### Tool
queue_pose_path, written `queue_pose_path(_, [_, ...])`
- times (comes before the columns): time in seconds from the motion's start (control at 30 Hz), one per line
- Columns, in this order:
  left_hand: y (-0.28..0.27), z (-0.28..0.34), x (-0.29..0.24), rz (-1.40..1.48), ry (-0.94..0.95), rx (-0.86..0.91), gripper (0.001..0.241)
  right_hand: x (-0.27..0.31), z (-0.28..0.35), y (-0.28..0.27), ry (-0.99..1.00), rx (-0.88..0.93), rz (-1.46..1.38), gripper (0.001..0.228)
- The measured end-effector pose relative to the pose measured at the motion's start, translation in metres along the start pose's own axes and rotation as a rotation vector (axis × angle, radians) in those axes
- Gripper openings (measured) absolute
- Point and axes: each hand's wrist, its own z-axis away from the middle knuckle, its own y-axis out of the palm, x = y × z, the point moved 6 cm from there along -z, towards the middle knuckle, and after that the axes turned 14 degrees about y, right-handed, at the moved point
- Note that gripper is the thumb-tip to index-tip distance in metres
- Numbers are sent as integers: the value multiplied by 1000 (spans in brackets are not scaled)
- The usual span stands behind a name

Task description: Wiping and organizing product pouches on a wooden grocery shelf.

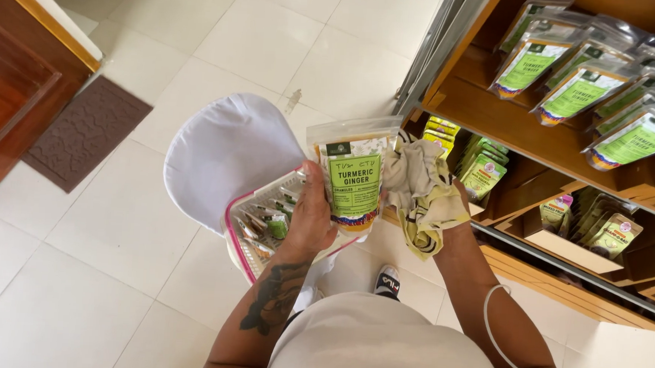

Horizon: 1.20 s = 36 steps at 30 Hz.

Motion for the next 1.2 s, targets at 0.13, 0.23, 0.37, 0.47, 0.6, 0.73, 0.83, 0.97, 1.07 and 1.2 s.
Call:
queue_pose_path(0.13, [-6, -1, -4, 6, 11, 23, 78, 3, 0, 11, -52, 5, 105, 45])
queue_pose_path(0.23, [-23, -3, 2, -4, 6, 36, 79, 0, 6, 17, -107, 13, 209, 48])
queue_pose_path(0.37, [-34, 0, 12, 9, 6, 55, 77, -1, 19, 23, -203, 24, 361, 53])
queue_pose_path(0.47, [-29, 1, 8, 33, 0, 45, 76, 0, 24, 32, -272, 29, 455, 56])
queue_pose_path(0.6, [-12, 3, -7, 54, -9, 41, 77, 12, 23, 48, -377, 37, 596, 62])
queue_pose_path(0.73, [1, 10, -19, 86, 1, 23, 77, 15, 30, 57, -443, 47, 695, 66])
queue_pose_path(0.83, [-19, 8, -9, 44, 11, -32, 75, 13, 43, 62, -515, 58, 794, 70])
queue_pose_path(0.97, [-51, 7, -6, -595, 405, 193, 51, 5, 57, 84, -654, 37, 937, 77])
queue_pose_path(1.07, [19, 3, -46, -877, 401, 161, 68, -8, 63, 108, -750, -12, 1025, 82])
queue_pose_path(1.2, [-1, 5, -20, -616, 134, 129, 52, -12, 68, 131, -621, -99, 1032, 73])
